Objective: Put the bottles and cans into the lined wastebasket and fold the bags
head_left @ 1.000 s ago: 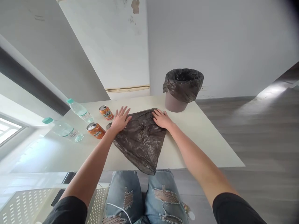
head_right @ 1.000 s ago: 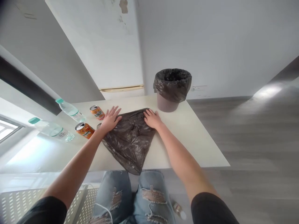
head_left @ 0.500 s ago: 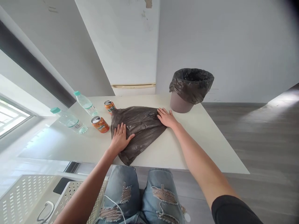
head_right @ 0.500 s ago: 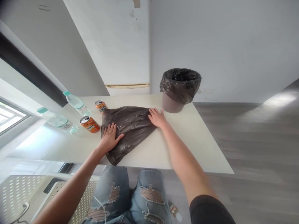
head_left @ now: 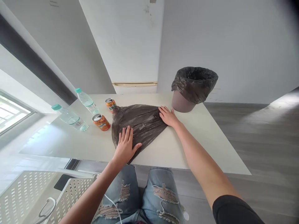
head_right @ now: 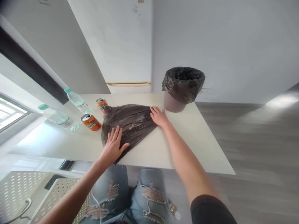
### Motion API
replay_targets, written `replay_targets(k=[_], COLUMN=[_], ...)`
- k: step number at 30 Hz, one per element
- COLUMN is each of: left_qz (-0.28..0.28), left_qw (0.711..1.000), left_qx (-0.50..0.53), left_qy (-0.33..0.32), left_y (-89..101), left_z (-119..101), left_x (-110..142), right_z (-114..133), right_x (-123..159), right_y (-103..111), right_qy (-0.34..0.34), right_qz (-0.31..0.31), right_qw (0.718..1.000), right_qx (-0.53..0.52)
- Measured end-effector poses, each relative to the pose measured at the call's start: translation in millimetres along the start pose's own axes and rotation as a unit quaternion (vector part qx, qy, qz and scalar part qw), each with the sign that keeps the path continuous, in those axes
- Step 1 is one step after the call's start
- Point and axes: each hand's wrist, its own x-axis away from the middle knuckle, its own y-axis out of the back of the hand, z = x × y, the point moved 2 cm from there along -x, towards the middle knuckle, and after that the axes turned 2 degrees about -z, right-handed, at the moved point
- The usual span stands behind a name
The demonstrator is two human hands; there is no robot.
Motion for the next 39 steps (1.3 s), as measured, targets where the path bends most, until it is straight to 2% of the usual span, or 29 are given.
replay_targets(k=[3,6,8,11,15,20,24,28,31,33,35,37,39], left_qz=[-0.050,-0.043,-0.037,-0.052,-0.073,-0.104,-0.126,-0.137,-0.107,-0.075,-0.035,0.020,0.077], left_qw=[0.998,0.995,0.994,0.994,0.992,0.991,0.989,0.986,0.990,0.990,0.986,0.984,0.982], left_qx=[-0.012,-0.015,-0.008,0.009,0.024,0.030,0.067,0.089,0.090,0.079,0.074,0.071,0.071], left_qy=[-0.032,-0.084,-0.100,-0.100,-0.103,-0.079,-0.033,0.016,-0.030,-0.086,-0.145,-0.165,-0.157], left_y=[16.1,25.2,24.3,21.9,28.9,42.9,53.0,65.0,61.0,46.2,23.2,-3.5,-27.2], left_z=[-18.3,-37.8,-40.7,-28.2,-5.3,8.4,13.1,5.8,-15.3,-34.4,-54.3,-71.6,-86.0], left_x=[16.1,37.9,53.7,75.2,94.7,108.9,113.0,88.0,44.2,9.6,-22.0,-45.4,-57.6], right_z=[0.1,-2.6,-6.8,-15.2,-21.8,-19.1,-13.9,-5.7,-3.1,-4.4,-7.7,-11.4,-12.2], right_x=[1.1,1.8,1.2,-1.6,-4.5,3.4,16.1,40.1,75.2,106.8,142.6,180.3,216.9], right_y=[2.8,5.7,5.5,2.4,-1.9,-0.8,12.0,31.9,46.5,52.6,52.5,44.4,29.2], right_qy=[0.001,-0.013,-0.026,-0.058,-0.112,-0.136,-0.139,-0.141,-0.144,-0.154,-0.177,-0.197,-0.194], right_qz=[-0.032,-0.111,-0.149,-0.167,-0.174,-0.177,-0.171,-0.144,-0.127,-0.119,-0.131,-0.181,-0.251], right_qw=[0.999,0.994,0.989,0.984,0.976,0.964,0.940,0.886,0.840,0.811,0.768,0.722,0.699], right_qx=[-0.020,-0.020,-0.006,-0.009,-0.072,-0.146,-0.259,-0.417,-0.507,-0.552,-0.601,-0.638,-0.641])
